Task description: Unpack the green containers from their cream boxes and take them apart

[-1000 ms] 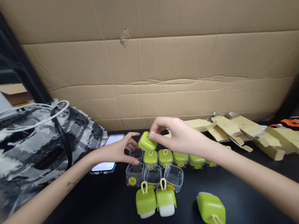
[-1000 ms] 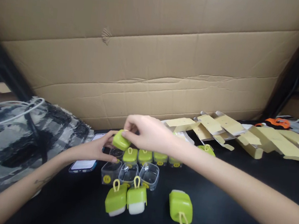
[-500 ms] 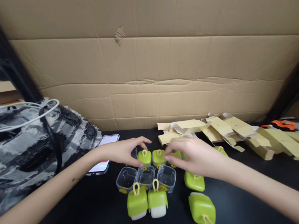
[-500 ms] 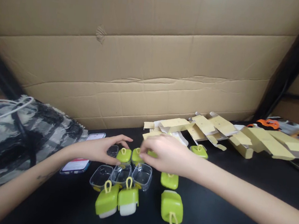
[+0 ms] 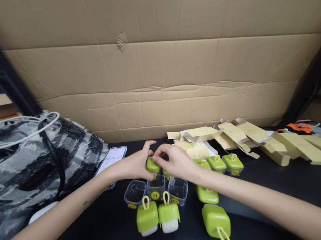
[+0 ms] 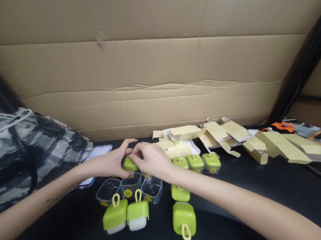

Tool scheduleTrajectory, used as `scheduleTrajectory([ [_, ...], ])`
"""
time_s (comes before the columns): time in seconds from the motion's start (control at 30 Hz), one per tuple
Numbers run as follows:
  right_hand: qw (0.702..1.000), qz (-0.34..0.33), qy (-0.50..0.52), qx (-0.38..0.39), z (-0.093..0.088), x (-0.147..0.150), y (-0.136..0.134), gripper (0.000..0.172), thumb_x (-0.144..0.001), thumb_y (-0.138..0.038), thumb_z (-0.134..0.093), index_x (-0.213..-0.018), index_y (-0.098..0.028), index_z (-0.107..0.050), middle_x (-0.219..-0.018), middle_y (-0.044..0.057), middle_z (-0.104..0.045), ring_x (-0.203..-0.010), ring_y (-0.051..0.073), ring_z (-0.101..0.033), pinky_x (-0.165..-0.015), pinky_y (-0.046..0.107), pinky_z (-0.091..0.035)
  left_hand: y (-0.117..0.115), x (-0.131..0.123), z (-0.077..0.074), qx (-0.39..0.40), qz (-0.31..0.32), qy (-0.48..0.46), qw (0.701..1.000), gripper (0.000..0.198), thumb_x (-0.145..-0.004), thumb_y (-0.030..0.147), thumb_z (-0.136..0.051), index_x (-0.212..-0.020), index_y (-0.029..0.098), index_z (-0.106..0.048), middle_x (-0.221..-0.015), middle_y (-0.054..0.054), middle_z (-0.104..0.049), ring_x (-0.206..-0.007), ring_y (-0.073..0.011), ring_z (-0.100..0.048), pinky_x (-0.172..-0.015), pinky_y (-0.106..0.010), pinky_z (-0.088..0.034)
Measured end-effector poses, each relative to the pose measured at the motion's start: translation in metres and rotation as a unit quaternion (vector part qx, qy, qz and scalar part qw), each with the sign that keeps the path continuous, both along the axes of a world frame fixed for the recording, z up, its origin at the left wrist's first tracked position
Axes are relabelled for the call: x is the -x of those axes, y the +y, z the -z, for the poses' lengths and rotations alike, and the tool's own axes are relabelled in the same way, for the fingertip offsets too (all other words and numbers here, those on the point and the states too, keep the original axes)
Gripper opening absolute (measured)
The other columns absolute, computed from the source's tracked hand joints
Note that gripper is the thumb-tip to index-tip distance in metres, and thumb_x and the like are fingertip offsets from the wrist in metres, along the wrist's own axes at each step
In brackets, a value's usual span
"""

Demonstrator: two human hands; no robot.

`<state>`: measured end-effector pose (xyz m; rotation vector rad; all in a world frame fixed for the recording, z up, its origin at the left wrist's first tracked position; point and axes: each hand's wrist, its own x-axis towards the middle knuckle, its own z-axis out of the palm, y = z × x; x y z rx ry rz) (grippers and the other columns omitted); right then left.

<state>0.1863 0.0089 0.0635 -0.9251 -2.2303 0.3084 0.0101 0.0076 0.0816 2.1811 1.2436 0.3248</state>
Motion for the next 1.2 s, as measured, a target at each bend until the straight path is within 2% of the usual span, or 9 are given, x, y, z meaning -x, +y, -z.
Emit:
scheduleTrajectory([
  [0.13, 0.999, 0.002, 0.05, 0.0, -0.021, -0.009, -0.002, 0.008, -0.086, -0.02, -0.055, -0.082, -0.017, -0.061, -0.081, 0.002, -0.071, -0.074, 0.014, -0.065, -0.065, 0.025, -0.047, -0.003, 0.002, -0.004, -0.007, 0.001, 0.002, 1.0, 0.092, -0.067, 0.023, -0.067, -0.14, 0.016, -0.012, -0.118, -0.016, -0.06, -0.092, -0.0281, -0.066, -0.077, -0.04, -0.05],
  [0.23, 0.998, 0.003, 0.064, -0.004, -0.041, -0.032, -0.011, 0.007, -0.085, -0.022, -0.056, -0.08, -0.019, -0.06, -0.081, 0.0, -0.07, -0.076, 0.015, -0.065, -0.069, 0.025, -0.047, -0.002, 0.003, -0.006, -0.004, 0.021, -0.008, 1.0, 0.092, -0.07, 0.023, -0.066, -0.141, 0.018, -0.009, -0.121, -0.015, -0.059, -0.107, -0.0267, -0.061, -0.09, -0.041, -0.047],
  [0.33, 0.998, 0.023, 0.062, -0.001, -0.053, -0.074, -0.022, 0.012, -0.086, -0.027, -0.056, -0.078, -0.02, -0.06, -0.079, 0.001, -0.069, -0.075, 0.017, -0.064, -0.069, 0.028, -0.046, 0.002, 0.002, -0.008, -0.017, 0.026, -0.01, 0.999, 0.076, -0.076, 0.028, -0.059, -0.137, 0.016, -0.016, -0.125, -0.018, -0.055, -0.119, -0.0264, -0.053, -0.099, -0.044, -0.041],
  [0.5, 0.987, 0.05, -0.146, 0.043, -0.042, -0.151, -0.04, 0.022, -0.091, -0.038, -0.05, -0.079, -0.022, -0.059, -0.075, 0.002, -0.065, -0.068, 0.019, -0.061, -0.063, 0.031, -0.045, 0.005, -0.017, -0.01, -0.016, 0.055, 0.015, 0.998, 0.067, -0.077, 0.034, -0.058, -0.134, 0.015, -0.027, -0.128, -0.018, -0.054, -0.119, -0.0256, -0.052, -0.1, -0.04, -0.04],
  [0.63, 0.964, 0.06, -0.242, 0.09, -0.02, -0.175, -0.052, 0.022, -0.093, -0.034, -0.046, -0.081, -0.022, -0.059, -0.075, 0.003, -0.065, -0.071, 0.021, -0.062, -0.064, 0.033, -0.046, 0.003, -0.038, -0.011, 0.005, 0.066, 0.062, 0.996, 0.082, -0.072, 0.036, -0.064, -0.14, 0.015, -0.022, -0.119, -0.015, -0.06, -0.098, -0.026, -0.062, -0.085, -0.038, -0.047],
  [0.73, 0.974, 0.041, -0.214, 0.06, -0.019, -0.161, -0.053, 0.022, -0.094, -0.035, -0.046, -0.085, -0.022, -0.062, -0.079, 0.004, -0.067, -0.075, 0.021, -0.063, -0.067, 0.033, -0.047, 0.003, -0.05, -0.011, 0.0, 0.06, 0.089, 0.994, 0.087, -0.07, 0.035, -0.065, -0.142, 0.016, -0.019, -0.112, -0.012, -0.062, -0.087, -0.0249, -0.063, -0.075, -0.035, -0.048],
  [0.87, 0.988, 0.029, -0.145, -0.034, -0.029, -0.111, -0.038, 0.02, -0.093, -0.03, -0.051, -0.087, -0.019, -0.066, -0.085, 0.005, -0.07, -0.08, 0.021, -0.063, -0.073, 0.035, -0.045, 0.002, -0.055, -0.014, -0.01, 0.068, 0.108, 0.992, 0.093, -0.07, 0.028, -0.062, -0.144, 0.016, -0.008, -0.106, -0.011, -0.063, -0.079, -0.0212, -0.063, -0.066, -0.03, -0.047],
  [1.03, 0.986, -0.024, -0.159, -0.043, -0.023, -0.052, -0.005, 0.008, -0.081, -0.025, -0.066, -0.082, -0.019, -0.071, -0.092, 0.006, -0.072, -0.085, 0.023, -0.065, -0.079, 0.036, -0.044, -0.001, -0.05, -0.022, 0.005, 0.074, 0.142, 0.987, 0.106, -0.065, 0.018, -0.063, -0.145, 0.016, 0.005, -0.082, -0.002, -0.064, -0.049, -0.012, -0.053, -0.046, -0.021, -0.037],
  [1.2, 0.991, -0.033, -0.127, -0.039, -0.01, -0.039, 0.002, 0.009, -0.079, -0.013, -0.065, -0.075, -0.018, -0.071, -0.08, 0.004, -0.074, -0.081, 0.022, -0.066, -0.08, 0.037, -0.043, -0.001, -0.047, -0.019, -0.001, 0.05, 0.137, 0.989, 0.104, -0.067, 0.015, -0.062, -0.144, 0.014, 0.008, -0.068, 0.004, -0.058, -0.045, -0.0114, -0.051, -0.043, -0.02, -0.034],
])
